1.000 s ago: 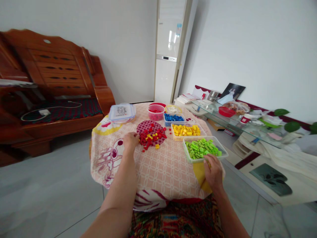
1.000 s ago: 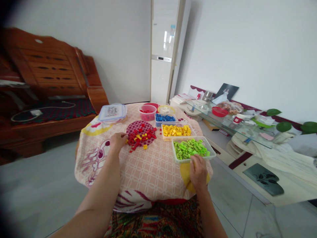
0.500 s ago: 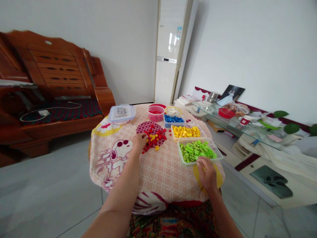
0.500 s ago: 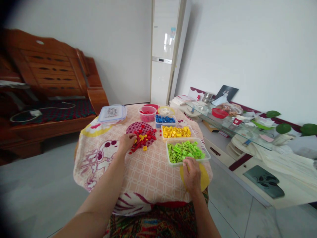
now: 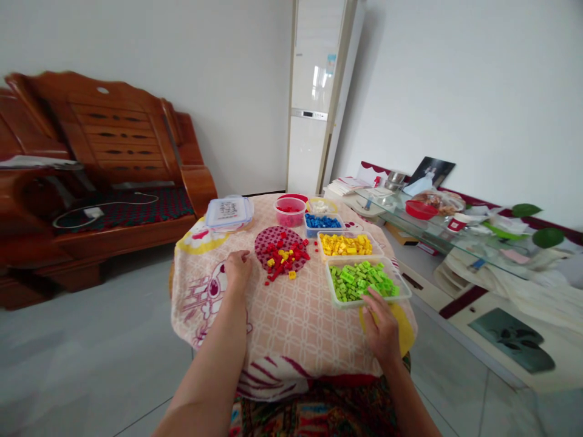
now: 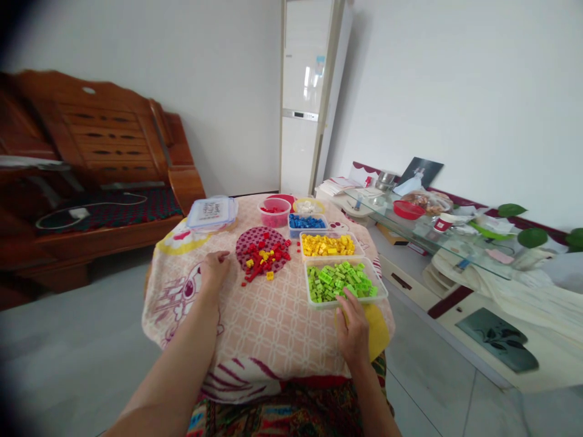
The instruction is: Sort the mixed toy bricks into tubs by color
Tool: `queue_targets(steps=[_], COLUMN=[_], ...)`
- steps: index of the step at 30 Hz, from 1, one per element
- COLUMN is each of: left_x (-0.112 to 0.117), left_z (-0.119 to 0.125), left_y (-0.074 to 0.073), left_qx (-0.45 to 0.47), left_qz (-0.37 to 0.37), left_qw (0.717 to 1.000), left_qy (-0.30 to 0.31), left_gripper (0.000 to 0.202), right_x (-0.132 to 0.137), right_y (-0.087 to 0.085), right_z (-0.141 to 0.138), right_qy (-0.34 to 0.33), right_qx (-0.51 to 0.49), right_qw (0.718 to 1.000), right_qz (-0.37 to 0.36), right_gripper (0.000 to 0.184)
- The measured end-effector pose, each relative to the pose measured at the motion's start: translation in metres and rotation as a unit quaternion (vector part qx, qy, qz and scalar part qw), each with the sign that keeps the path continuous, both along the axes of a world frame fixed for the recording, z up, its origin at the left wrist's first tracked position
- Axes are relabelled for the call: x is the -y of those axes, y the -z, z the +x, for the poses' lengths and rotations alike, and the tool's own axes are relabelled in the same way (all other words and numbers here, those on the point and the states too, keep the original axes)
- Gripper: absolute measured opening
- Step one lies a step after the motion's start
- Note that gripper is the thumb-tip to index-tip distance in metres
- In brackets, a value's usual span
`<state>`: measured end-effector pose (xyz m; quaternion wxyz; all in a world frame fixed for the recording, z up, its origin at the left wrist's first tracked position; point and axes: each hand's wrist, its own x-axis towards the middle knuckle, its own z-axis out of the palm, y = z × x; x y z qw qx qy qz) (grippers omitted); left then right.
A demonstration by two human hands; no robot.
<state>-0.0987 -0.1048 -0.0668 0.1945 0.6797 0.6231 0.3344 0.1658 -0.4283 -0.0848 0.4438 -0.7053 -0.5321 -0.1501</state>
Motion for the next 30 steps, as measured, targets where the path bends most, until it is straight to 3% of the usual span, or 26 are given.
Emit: queue_targets(steps=[6,11,17,20,24,30], left_x=[0.004,0.013,0.023,0.023,0.018,0.018], left_z=[0.002,0.012,0.023,0.028,0.033,0.045], left_y=[-0.004,-0.010,-0.014,-0.013,-0.010,-0.017], left_qx=[0.010,0.044,0.005,-0.003,0.041,0.087], left_qz=[0.030,0.047,0.027,0.026,0.022,0.036], left_qw=[0.999,0.992,0.974,0.975,0.980,0.980], left_qy=[0.020,0.110,0.223,0.220,0.191,0.174], left_gripper=[0.038,0.039,0.035,0.027,0.025,0.030], right_x=[0.008,0.000,-0.023,-0.042,-0.062,-0.066], right_y=[-0.003,-0.006,-0.027,-0.031,-0.022,-0.011], right_z=[-0.013,-0.005,0.015,0.031,0.049,0.052], right_qy=[0.009,0.032,0.049,0.041,0.047,0.078], right_qx=[0.037,0.067,0.122,0.131,0.116,0.110], right_qw=[0.999,0.997,0.990,0.990,0.992,0.990], right_qz=[0.019,0.036,0.060,0.021,-0.025,-0.044], right_gripper=[0.037,0.032,0.026,0.031,0.033,0.035])
